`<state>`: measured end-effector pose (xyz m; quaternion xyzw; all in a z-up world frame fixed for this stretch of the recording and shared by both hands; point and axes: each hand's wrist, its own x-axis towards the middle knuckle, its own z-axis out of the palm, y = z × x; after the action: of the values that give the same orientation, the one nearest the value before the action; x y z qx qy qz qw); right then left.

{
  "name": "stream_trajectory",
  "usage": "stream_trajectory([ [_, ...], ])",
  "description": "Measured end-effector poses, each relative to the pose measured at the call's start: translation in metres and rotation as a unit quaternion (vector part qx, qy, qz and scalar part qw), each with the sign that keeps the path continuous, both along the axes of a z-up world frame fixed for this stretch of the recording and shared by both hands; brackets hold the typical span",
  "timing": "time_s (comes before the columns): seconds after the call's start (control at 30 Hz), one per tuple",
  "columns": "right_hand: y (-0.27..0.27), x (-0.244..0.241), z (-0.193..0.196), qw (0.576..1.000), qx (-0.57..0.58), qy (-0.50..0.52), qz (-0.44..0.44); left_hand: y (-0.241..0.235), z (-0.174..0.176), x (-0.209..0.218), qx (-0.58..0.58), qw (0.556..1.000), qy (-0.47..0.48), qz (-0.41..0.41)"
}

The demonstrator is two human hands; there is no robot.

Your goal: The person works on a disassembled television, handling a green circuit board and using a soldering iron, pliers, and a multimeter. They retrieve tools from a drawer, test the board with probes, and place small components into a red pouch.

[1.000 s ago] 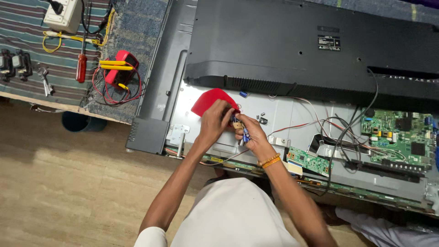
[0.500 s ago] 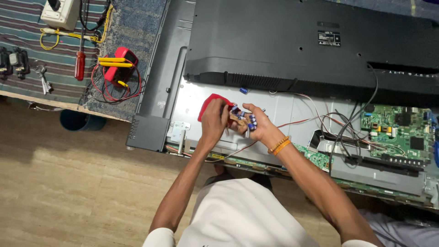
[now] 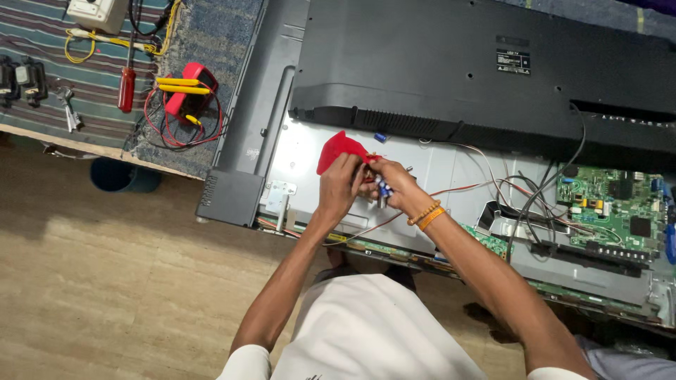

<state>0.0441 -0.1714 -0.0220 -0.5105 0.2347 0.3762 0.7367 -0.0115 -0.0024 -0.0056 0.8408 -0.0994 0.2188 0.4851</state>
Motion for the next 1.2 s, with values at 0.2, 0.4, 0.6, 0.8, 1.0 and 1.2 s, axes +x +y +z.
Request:
stream_trajectory([
  [0.2, 0.003, 0.003, 0.012, 0.995, 0.049, 0.08, 0.029, 0.0, -0.006, 0.005, -0.089, 0.994, 0.034, 0.046],
  [0.4, -0.019, 0.012, 0.021, 0.975, 0.174, -0.044, -0.129, 0.01, -0.009, 0.018, -0.123, 0.986, 0.081, 0.076],
  [0.6, 0.024, 0.019, 0.024, 0.9, 0.1, -0.225, -0.359, 0.001, -0.013, 0.027, -0.17, 0.978, 0.102, 0.06],
  [0.8, 0.068, 0.006, 0.029, 0.852, -0.112, -0.446, -0.249, 0.008, -0.019, 0.034, -0.352, 0.923, 0.155, -0.003],
  [1.0, 0.05, 0.012, 0.032, 0.883, -0.033, -0.406, -0.233, 0.029, -0.014, 0.025, -0.453, 0.866, 0.209, -0.03],
  [1.2, -0.04, -0.016, 0.0, 0.746, -0.449, -0.478, -0.117, 0.068, -0.02, 0.01, -0.426, 0.894, 0.141, 0.016],
])
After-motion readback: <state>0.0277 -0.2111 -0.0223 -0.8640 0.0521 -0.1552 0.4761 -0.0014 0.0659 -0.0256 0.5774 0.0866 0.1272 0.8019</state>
